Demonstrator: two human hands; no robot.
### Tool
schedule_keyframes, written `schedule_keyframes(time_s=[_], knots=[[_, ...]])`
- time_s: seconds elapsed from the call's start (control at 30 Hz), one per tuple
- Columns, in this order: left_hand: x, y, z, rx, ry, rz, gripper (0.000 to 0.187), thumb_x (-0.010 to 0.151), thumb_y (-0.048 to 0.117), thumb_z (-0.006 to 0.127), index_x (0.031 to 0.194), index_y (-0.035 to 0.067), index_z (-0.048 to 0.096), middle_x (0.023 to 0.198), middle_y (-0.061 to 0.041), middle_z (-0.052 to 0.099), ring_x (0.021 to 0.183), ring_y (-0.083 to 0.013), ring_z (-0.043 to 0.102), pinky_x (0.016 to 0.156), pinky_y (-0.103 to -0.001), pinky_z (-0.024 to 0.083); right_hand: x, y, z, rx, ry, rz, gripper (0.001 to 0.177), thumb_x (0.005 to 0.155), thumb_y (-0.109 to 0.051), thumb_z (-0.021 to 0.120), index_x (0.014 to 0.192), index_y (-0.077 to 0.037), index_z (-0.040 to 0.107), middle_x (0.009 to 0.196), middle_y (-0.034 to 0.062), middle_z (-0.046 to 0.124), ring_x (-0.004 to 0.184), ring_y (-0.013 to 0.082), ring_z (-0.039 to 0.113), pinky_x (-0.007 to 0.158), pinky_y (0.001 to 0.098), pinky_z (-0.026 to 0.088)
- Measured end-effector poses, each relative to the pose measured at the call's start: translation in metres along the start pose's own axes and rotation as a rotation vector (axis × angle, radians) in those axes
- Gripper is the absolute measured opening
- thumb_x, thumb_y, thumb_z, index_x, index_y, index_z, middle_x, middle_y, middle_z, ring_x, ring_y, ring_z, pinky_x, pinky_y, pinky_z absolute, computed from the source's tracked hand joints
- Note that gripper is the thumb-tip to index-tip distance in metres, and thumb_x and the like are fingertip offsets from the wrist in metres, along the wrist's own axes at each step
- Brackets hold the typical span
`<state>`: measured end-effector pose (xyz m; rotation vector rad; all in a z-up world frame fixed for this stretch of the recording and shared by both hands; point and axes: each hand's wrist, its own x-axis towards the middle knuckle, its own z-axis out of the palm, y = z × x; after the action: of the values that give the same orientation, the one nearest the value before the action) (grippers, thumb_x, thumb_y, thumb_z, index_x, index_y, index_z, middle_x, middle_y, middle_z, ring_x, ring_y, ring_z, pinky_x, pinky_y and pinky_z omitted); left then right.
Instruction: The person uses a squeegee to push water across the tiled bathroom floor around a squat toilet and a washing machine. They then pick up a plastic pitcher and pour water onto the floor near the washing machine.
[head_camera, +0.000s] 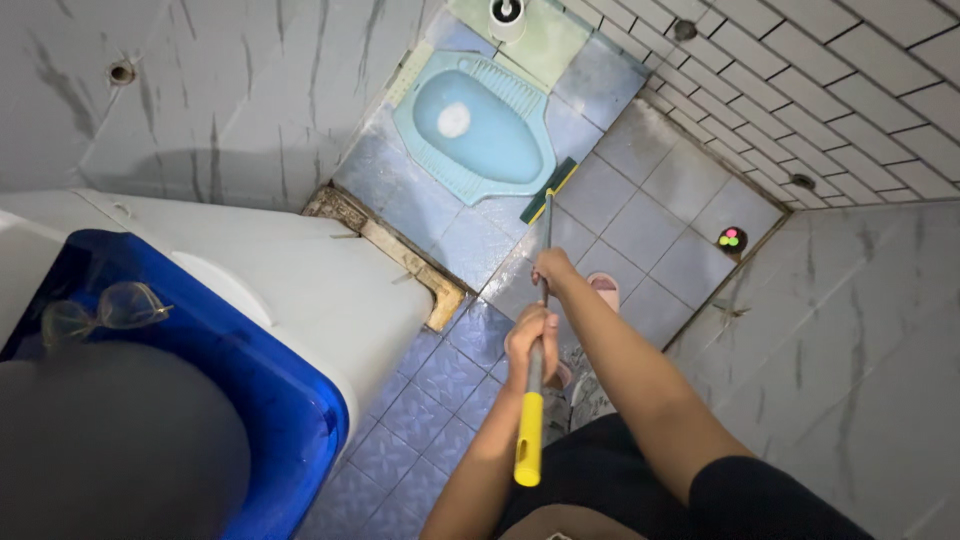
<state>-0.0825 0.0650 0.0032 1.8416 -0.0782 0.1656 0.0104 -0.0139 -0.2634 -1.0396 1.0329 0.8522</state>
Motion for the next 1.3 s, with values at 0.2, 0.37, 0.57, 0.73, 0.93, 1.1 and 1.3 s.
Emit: schedule_keyframes(time_s=[0.2,0.37,0.57,0.73,0.93,1.1,1.3], knots=[[-0.005,-0.034,0.004,-0.134,-0.076,0.001,0.024,0.101,0.001,0.057,0.077,-0.002,0.054,0.074,-0.015,0.055,0.072,-0.0331,0.057,0.092,-0.045,0.052,0.015,0.002,-0.008,-0.318,0.189,-0.146,0.019,0.089,-0.001,0.05,0.083,0.01,0.065,0.061,0.02,0.061,0.045,0.0277,0.058,0.04,0.0428,0.04],[-0.005,-0.048,0.008,-0.103,-0.11,0.075,0.02,0.1,-0.002,0.058,0.081,-0.003,0.053,0.078,-0.016,0.054,0.074,-0.0325,0.057,0.097,-0.047,0.052,0.021,-0.002,-0.019,-0.278,0.308,-0.31,0.017,0.087,-0.002,0.048,0.093,0.007,0.062,0.063,0.0202,0.063,0.045,0.0286,0.06,0.041,0.0424,0.046],[-0.032,-0.036,-0.006,-0.15,-0.049,0.004,0.025,0.1,-0.001,0.056,0.075,-0.002,0.052,0.075,-0.014,0.055,0.072,-0.029,0.057,0.084,-0.041,0.051,0.003,0.043,-0.004,-0.24,0.284,-0.269,0.02,0.088,-0.001,0.047,0.095,0.009,0.062,0.062,0.0216,0.061,0.043,0.0296,0.06,0.039,0.0423,0.046],[0.002,-0.051,-0.014,-0.17,-0.028,-0.091,0.031,0.104,0.001,0.053,0.074,-0.001,0.047,0.068,-0.009,0.043,0.064,-0.0234,0.045,0.091,-0.043,0.052,0.033,0.002,0.006,-0.18,0.283,-0.305,0.017,0.089,-0.002,0.053,0.093,0.012,0.062,0.062,0.0198,0.061,0.044,0.0278,0.06,0.039,0.0414,0.044],[-0.021,-0.006,-0.041,-0.14,-0.057,-0.018,0.028,0.101,0.003,0.052,0.073,0.001,0.052,0.071,-0.011,0.051,0.07,-0.0269,0.051,0.077,-0.04,0.044,0.006,0.06,0.024,-0.301,0.296,-0.297,0.014,0.085,0.0,0.053,0.09,0.008,0.063,0.061,0.021,0.063,0.045,0.0284,0.063,0.04,0.0418,0.047],[-0.025,-0.024,-0.036,-0.14,-0.044,-0.098,0.031,0.102,0.005,0.055,0.072,-0.001,0.05,0.07,-0.011,0.049,0.068,-0.0252,0.051,0.074,-0.04,0.046,0.016,0.055,0.021,-0.288,0.291,-0.33,0.013,0.084,0.0,0.056,0.088,0.009,0.064,0.064,0.0234,0.064,0.047,0.03,0.065,0.043,0.043,0.049],[-0.032,-0.02,-0.046,-0.194,0.008,-0.05,0.032,0.103,0.005,0.053,0.071,0.001,0.05,0.07,-0.009,0.047,0.069,-0.0257,0.049,0.078,-0.04,0.046,0.015,0.061,0.029,-0.611,0.215,-0.429,0.018,0.086,-0.008,0.059,0.089,0.007,0.069,0.069,0.0222,0.068,0.055,0.0317,0.068,0.05,0.0444,0.051]])
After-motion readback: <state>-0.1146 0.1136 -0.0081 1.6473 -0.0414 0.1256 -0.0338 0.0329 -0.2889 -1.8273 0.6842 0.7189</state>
